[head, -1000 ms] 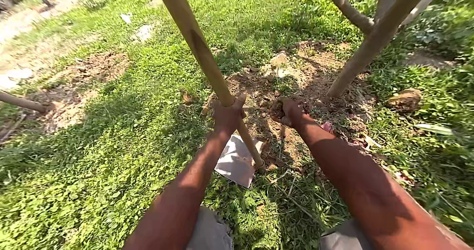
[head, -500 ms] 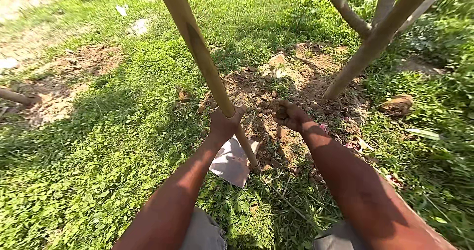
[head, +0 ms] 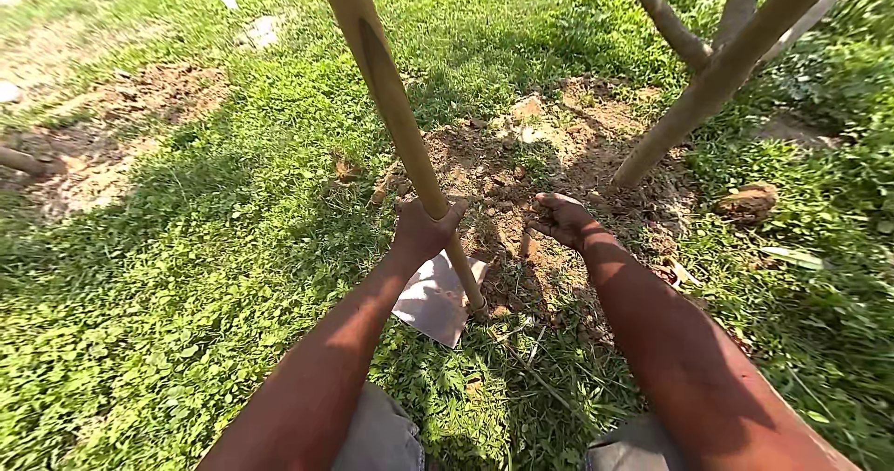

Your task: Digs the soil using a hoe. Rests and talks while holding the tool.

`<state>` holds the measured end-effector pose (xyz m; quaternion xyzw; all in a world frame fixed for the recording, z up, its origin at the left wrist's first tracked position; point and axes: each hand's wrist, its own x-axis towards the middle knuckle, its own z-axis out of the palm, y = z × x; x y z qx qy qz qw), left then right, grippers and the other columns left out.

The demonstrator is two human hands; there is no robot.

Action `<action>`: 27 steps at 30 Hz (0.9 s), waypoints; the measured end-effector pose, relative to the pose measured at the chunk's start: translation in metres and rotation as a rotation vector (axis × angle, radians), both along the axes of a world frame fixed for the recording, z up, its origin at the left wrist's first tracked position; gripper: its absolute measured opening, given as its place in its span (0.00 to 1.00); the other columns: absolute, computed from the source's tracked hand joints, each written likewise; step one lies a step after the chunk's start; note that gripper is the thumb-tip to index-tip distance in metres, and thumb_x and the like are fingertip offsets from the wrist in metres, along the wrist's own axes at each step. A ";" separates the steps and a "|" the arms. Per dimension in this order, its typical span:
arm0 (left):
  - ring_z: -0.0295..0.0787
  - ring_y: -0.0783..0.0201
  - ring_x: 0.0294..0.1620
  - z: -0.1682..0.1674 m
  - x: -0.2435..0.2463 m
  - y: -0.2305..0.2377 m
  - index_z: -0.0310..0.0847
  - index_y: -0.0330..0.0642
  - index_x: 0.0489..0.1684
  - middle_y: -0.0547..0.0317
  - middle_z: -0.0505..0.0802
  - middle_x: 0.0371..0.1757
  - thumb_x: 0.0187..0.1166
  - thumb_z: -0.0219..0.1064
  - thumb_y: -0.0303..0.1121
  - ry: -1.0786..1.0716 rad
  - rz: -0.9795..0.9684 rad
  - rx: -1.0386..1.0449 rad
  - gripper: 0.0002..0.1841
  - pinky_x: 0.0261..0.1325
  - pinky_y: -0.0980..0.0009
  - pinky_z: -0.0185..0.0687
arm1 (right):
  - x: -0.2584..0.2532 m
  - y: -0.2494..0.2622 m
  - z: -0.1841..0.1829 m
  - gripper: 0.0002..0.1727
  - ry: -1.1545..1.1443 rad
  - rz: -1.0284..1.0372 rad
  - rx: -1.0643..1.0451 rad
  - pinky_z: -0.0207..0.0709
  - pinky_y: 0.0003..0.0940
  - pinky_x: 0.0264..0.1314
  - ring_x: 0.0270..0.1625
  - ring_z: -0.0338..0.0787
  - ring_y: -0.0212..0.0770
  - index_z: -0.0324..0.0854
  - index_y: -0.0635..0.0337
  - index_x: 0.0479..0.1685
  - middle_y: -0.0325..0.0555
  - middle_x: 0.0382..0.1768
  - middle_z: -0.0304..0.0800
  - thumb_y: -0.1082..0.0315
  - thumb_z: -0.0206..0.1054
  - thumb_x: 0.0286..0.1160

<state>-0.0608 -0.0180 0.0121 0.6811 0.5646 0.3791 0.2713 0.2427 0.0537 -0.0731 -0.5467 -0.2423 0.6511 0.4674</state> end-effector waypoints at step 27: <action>0.81 0.68 0.20 0.000 0.000 0.001 0.83 0.49 0.28 0.66 0.84 0.19 0.77 0.70 0.57 0.015 -0.019 -0.012 0.21 0.28 0.62 0.80 | -0.006 -0.001 0.008 0.33 -0.468 -0.042 -0.031 0.75 0.31 0.19 0.16 0.76 0.33 0.82 0.53 0.37 0.36 0.19 0.78 0.30 0.75 0.62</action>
